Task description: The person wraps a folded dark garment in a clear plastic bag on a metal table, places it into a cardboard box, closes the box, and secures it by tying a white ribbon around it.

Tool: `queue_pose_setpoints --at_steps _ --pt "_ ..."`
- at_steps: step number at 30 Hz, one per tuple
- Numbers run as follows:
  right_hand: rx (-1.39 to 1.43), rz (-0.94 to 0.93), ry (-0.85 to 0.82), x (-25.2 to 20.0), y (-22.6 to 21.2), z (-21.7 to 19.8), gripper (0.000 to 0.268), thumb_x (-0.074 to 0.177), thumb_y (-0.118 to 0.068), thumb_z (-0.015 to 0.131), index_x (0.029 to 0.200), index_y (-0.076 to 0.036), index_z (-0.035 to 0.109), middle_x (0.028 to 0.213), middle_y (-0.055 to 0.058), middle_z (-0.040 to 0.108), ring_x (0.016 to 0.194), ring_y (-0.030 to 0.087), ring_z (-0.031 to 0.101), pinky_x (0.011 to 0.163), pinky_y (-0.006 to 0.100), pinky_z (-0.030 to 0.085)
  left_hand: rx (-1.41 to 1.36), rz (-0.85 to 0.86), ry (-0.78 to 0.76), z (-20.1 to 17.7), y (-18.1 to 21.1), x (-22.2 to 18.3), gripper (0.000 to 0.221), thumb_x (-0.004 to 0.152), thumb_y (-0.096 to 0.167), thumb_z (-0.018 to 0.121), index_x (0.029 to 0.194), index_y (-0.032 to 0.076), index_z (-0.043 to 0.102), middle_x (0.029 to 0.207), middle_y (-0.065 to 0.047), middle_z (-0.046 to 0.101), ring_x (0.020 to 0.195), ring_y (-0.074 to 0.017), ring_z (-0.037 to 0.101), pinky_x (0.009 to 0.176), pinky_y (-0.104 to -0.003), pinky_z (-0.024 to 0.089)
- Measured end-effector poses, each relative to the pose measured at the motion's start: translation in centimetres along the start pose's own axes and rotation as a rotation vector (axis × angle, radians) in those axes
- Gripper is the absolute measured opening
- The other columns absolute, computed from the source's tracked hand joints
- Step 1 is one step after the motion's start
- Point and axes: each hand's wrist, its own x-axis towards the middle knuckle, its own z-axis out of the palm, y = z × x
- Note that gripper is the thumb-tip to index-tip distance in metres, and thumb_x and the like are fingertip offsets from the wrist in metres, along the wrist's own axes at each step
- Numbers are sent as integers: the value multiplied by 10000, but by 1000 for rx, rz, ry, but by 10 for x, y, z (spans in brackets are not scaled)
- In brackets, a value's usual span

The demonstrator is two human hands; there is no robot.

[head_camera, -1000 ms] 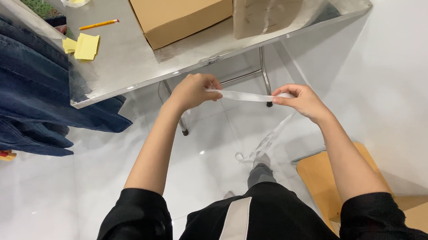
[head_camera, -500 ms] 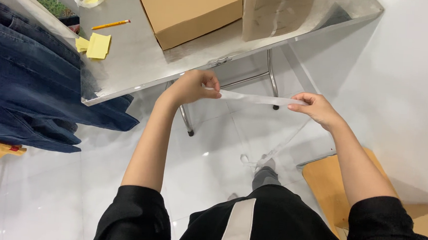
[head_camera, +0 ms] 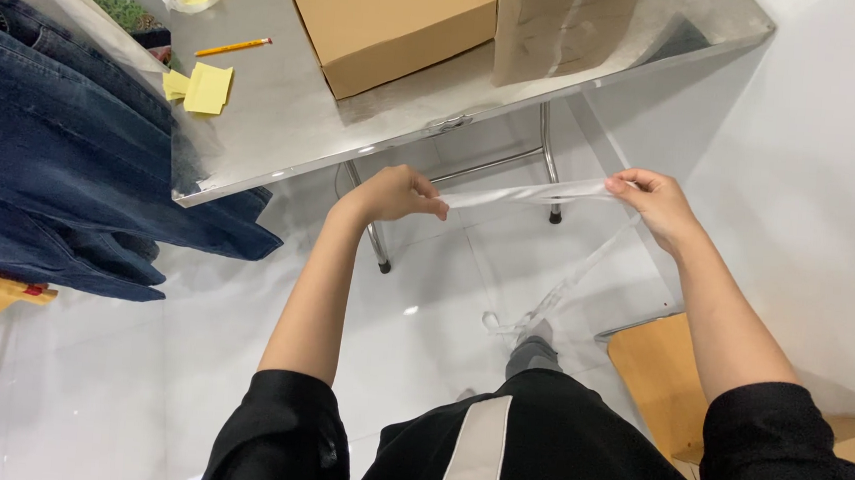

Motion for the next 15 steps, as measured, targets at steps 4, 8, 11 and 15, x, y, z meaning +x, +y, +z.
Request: queue_pose_setpoints --at_steps 4,8,11,15 --pt "-11 -26 50 16 5 -8 217 1006 -372 840 1142 -214 780 920 -76 702 884 19 566 848 191 486 -45 12 17 2 -23 12 182 936 387 726 936 294 883 1203 -105 781 1116 -333 713 1039 -439 528" --pt "-66 -57 124 26 -2 -9 161 1047 -359 800 1135 -227 770 910 -52 714 878 25 584 766 178 424 -222 109 71 -5 -34 5 251 926 420 703 873 239 867 1380 -94 700 1302 -360 629 1131 -506 470" --pt "-61 -71 151 28 -12 -7 131 1062 -337 787 1124 -224 764 944 -34 742 907 30 614 801 179 436 -339 192 101 -12 -38 -3 266 929 399 705 820 188 826 1352 -75 700 1261 -319 626 1110 -489 460" --pt "178 -1 181 20 -33 6 109 1051 -243 771 1086 -162 707 955 35 760 982 100 731 939 223 552 -453 242 163 -22 -44 -10 279 923 341 678 715 161 723 1221 10 740 995 -174 594 906 -344 443"
